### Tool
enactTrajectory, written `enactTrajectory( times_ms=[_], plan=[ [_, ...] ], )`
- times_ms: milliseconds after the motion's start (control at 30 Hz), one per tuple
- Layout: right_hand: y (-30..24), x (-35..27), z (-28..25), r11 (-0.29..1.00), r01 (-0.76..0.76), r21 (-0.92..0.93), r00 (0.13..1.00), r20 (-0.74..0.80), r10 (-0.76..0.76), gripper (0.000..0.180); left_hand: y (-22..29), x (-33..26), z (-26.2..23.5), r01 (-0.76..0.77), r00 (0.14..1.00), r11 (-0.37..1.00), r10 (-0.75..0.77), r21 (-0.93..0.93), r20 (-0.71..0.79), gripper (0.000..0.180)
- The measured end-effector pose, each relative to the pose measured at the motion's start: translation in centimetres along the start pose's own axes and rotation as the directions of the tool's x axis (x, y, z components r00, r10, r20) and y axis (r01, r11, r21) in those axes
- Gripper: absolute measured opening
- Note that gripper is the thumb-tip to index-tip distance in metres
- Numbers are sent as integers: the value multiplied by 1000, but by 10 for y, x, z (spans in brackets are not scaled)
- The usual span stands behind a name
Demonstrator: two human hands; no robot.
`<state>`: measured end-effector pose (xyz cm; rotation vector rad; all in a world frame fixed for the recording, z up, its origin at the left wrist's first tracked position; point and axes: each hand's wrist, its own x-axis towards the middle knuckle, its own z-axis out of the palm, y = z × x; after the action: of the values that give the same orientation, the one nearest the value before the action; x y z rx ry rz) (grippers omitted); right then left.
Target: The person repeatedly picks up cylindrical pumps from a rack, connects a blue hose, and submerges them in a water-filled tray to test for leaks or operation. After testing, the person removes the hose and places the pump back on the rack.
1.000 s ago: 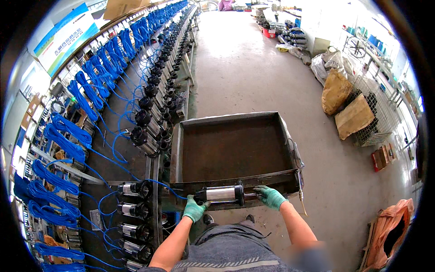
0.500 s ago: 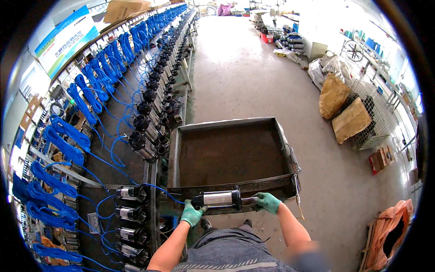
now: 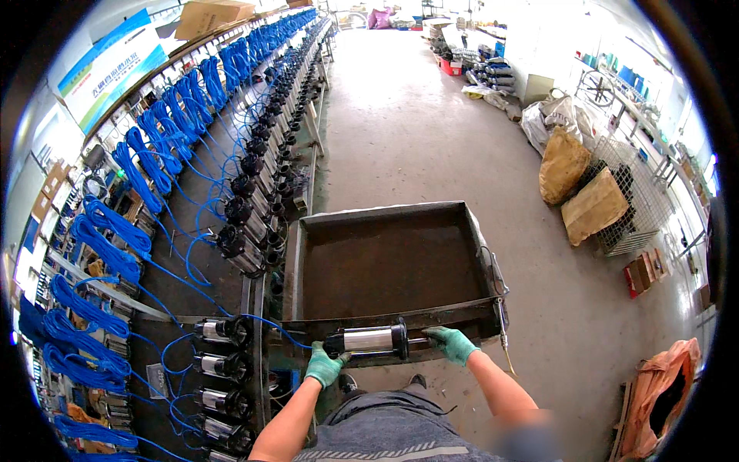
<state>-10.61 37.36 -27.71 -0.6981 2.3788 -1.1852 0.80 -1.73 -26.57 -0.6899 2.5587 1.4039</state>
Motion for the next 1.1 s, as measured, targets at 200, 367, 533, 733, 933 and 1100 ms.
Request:
enactTrajectory(
  times_ms=[200,367,533,733,933,1100],
  plan=[
    [-8,27,44,529,-471,706,810,109,576,35,-13,3,2,2,1000,996,-1,94,-19,83],
    [-4,15,36,942,-290,167,943,-117,311,37,-16,5,3,-8,1000,999,8,52,7,88],
    [-7,0,14,918,188,-349,979,-10,-205,49,-30,6,5,-48,998,998,50,50,-42,81],
    [-13,15,11,786,-495,370,869,187,459,33,-7,2,3,-26,1000,994,25,-102,-8,71],
    [-4,5,31,716,-278,640,928,-14,373,33,-9,11,6,-80,994,993,72,-92,-84,77],
    [-27,5,36,657,-385,648,842,-45,538,33,-20,11,12,-140,989,959,125,-248,-73,62]
  ],
)
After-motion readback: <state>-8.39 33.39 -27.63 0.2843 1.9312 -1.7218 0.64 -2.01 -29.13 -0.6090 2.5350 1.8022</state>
